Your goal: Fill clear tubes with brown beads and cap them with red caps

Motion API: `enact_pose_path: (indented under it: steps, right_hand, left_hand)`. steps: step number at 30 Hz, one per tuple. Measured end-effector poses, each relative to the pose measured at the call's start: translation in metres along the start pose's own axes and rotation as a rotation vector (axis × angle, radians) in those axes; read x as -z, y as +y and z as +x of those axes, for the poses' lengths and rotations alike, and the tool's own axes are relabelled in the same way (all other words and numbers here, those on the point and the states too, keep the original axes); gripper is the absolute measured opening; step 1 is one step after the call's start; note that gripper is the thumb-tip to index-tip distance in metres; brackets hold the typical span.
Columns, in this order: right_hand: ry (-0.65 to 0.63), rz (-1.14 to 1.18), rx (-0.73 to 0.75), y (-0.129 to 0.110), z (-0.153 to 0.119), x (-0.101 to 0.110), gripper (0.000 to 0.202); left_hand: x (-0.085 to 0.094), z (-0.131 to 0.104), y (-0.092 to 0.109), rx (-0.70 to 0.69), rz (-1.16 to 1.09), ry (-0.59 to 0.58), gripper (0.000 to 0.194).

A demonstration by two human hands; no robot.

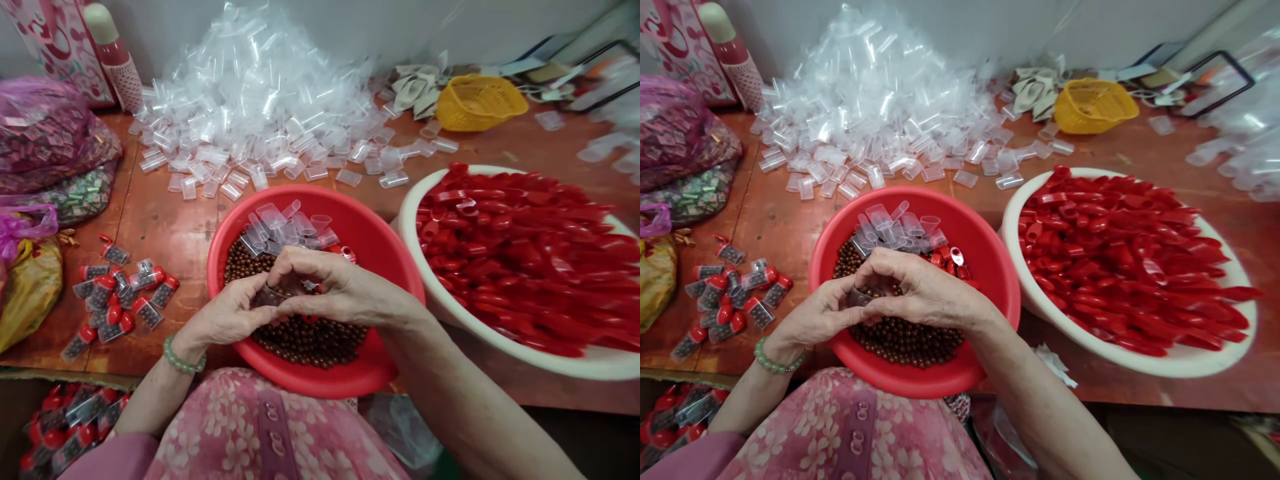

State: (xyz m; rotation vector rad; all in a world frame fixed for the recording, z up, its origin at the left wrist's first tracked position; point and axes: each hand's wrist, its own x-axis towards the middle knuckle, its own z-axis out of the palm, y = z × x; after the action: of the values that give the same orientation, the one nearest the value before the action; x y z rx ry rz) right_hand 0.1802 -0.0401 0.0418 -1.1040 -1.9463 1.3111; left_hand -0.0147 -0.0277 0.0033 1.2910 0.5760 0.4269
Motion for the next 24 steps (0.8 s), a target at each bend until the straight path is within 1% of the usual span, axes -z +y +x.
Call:
enact_pose_path:
  steps: [2,4,7,10,11,13,14,15,17,18,20,22,24]
  right_hand:
    - [-0.021,-0.006,-0.028,0.000,0.002,0.000,0.010]
    - [-0.030,-0.004,-0.055,0.000,0.001,-0.002,0.012]
    - [0.043,0.048,-0.123,0.002,-0.005,-0.008,0.020]
    - [0.167,0.143,-0.213,0.003,-0.020,-0.016,0.027]
    - [0.185,0.167,-0.238,0.004,-0.026,-0.017,0.031]
    - [0.168,0.165,-0.285,0.006,-0.040,-0.015,0.042]
    - [0.143,0.126,-0.309,0.009,-0.047,-0.013,0.043]
    - [0.125,0.059,-0.331,0.012,-0.054,-0.011,0.038]
    - [0.119,-0.133,-0.353,0.024,-0.066,-0.006,0.021]
    - [0.126,-0.244,-0.357,0.030,-0.071,-0.004,0.017]
    - [0.112,-0.446,-0.381,0.044,-0.077,-0.003,0.021]
    - [0.047,-0.597,-0.425,0.054,-0.078,-0.006,0.029]
    - [-0.034,-0.706,-0.463,0.058,-0.077,-0.009,0.035]
  left_hand:
    - [0.001,0.001,-0.001,-0.007,0.007,-0.013,0.024]
    - [0.001,0.002,-0.002,-0.006,0.015,-0.015,0.020]
    - [0.001,0.003,0.000,0.010,-0.001,-0.003,0.017]
    - [0.003,0.004,0.003,0.048,-0.088,0.017,0.022]
    - [0.003,0.005,0.003,0.064,-0.125,0.030,0.025]
    - [0.002,0.004,0.005,0.064,-0.194,0.075,0.031]
    - [0.001,0.002,0.007,0.041,-0.217,0.103,0.032]
    - [0.000,0.001,0.009,0.015,-0.232,0.124,0.033]
    - [-0.005,-0.003,0.014,-0.017,-0.231,0.134,0.030]
    - [-0.007,-0.005,0.017,-0.015,-0.216,0.123,0.028]
    - [-0.010,-0.006,0.023,0.007,-0.177,0.110,0.026]
    - [-0.012,-0.006,0.026,0.013,-0.150,0.123,0.025]
    - [-0.011,-0.004,0.026,0.012,-0.153,0.119,0.023]
